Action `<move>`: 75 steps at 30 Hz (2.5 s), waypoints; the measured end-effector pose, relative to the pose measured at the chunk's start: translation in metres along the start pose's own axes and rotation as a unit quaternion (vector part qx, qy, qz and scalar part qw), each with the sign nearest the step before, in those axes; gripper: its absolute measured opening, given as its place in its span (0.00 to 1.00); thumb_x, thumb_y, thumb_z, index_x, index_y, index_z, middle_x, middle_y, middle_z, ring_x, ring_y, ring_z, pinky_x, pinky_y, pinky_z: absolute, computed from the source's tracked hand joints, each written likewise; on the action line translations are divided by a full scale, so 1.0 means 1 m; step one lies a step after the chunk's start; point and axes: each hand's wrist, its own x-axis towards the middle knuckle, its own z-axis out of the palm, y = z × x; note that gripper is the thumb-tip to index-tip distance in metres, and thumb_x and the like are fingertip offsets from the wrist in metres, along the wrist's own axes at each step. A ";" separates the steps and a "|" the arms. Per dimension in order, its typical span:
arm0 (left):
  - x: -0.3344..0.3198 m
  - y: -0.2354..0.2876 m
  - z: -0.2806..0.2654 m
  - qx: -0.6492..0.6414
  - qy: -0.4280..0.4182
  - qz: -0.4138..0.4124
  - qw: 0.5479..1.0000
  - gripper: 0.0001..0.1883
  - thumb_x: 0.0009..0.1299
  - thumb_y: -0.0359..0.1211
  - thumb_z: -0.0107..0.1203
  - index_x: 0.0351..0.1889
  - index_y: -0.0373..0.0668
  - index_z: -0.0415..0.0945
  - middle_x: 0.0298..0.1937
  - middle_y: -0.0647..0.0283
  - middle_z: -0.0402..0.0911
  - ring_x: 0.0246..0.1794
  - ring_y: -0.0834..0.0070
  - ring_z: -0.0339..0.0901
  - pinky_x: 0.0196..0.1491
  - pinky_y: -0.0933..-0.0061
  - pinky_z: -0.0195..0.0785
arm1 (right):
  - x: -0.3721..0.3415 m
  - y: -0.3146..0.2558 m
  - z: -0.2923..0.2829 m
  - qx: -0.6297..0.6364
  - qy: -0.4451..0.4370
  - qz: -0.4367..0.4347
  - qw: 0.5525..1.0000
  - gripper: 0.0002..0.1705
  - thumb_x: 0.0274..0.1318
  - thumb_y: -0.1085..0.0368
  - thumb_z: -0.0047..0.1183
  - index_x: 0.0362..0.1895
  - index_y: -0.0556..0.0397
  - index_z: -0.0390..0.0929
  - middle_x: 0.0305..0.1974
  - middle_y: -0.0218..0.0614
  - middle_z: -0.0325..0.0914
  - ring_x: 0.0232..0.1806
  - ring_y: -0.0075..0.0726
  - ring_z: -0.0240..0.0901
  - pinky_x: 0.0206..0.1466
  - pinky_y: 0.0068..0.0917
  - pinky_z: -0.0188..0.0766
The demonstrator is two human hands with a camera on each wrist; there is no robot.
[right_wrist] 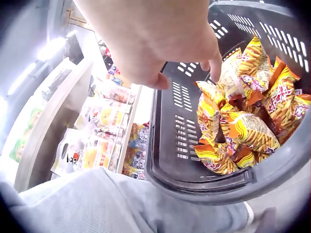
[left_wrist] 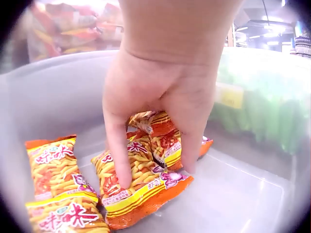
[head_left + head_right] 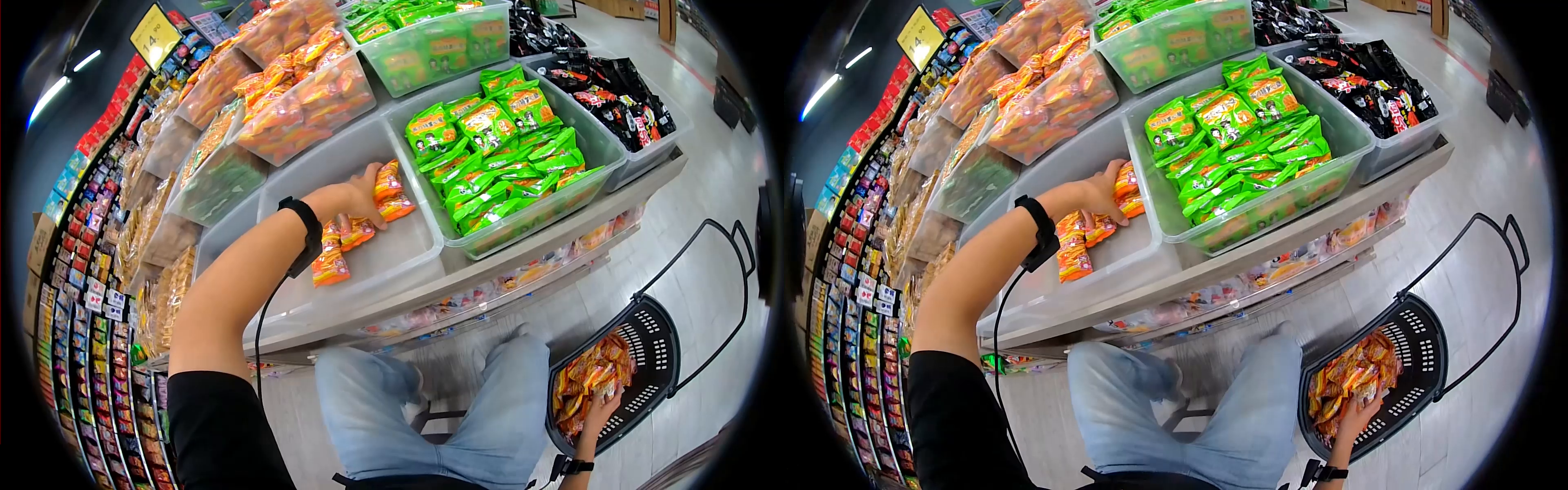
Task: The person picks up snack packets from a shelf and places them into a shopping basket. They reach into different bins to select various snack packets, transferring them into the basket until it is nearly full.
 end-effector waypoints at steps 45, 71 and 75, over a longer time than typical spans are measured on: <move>-0.226 0.133 0.218 -0.424 -0.068 0.387 0.816 0.29 0.54 0.16 0.56 0.58 0.35 0.68 0.50 0.63 0.77 0.49 0.79 0.76 0.51 0.75 0.70 | -0.067 -0.222 -0.057 0.463 -0.381 0.102 0.794 0.50 0.58 0.41 0.54 0.75 0.43 0.42 0.64 0.44 0.59 0.63 0.47 0.65 0.59 0.52 0.70; -0.156 0.241 0.480 -0.254 -0.267 0.451 0.813 0.34 0.58 0.32 0.60 0.64 0.31 0.63 0.50 0.47 0.79 0.50 0.65 0.77 0.52 0.67 0.71 | -0.065 -0.022 -0.049 0.489 -0.037 0.328 0.807 0.24 0.66 0.57 0.49 0.64 0.40 0.64 0.54 0.34 0.74 0.55 0.37 0.73 0.52 0.41 0.76; -0.168 0.201 0.406 -0.335 -0.309 0.399 0.796 0.32 0.66 0.36 0.58 0.66 0.34 0.61 0.50 0.54 0.78 0.45 0.69 0.78 0.46 0.72 0.73 | -0.064 -0.027 -0.046 0.451 -0.048 0.334 0.826 0.29 0.64 0.53 0.50 0.67 0.42 0.59 0.62 0.41 0.66 0.62 0.47 0.67 0.60 0.43 0.70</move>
